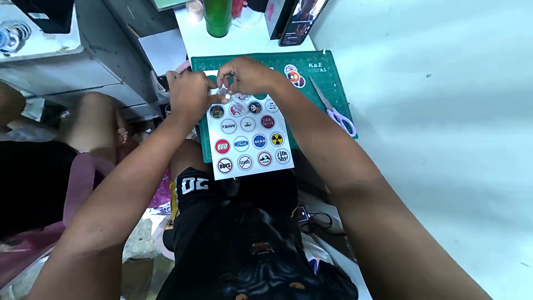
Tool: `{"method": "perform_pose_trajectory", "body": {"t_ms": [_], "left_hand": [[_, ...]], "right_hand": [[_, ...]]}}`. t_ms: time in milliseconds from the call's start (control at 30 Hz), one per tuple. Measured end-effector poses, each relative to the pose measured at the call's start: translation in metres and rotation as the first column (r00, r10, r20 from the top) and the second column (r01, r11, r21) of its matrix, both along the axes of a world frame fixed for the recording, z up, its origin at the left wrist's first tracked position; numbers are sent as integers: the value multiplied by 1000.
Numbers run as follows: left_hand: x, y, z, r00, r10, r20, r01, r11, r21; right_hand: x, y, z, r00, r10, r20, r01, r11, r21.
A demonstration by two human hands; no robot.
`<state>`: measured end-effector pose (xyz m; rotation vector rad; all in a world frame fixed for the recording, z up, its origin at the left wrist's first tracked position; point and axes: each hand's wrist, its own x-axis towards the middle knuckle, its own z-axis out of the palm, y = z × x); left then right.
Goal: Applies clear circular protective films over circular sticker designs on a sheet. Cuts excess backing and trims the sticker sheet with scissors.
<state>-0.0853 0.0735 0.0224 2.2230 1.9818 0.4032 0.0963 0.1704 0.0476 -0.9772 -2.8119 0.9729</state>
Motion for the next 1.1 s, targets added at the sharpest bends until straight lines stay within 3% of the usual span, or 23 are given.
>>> {"method": "perform_pose_trajectory", "body": {"t_ms": [267,400,500,800,1100], "left_hand": [[11,-12,5,996,62,64,-60,998,-22],[27,-44,0,987,-114,115,100,987,123],[50,-65,-10,965,-247,84,239,967,93],[59,-74,-24,984,-167,-68,172,983,72],[37,-74,-24,974,-222,-42,224,974,44]], "right_hand": [[6,-5,-5,993,59,100,-68,993,92],[9,-6,-6,995,45,90,-53,995,80],[10,-8,-5,995,12,100,-16,999,41],[9,-6,-7,996,9,93,-12,1000,22],[8,-7,-4,991,-31,129,29,999,19]]}}
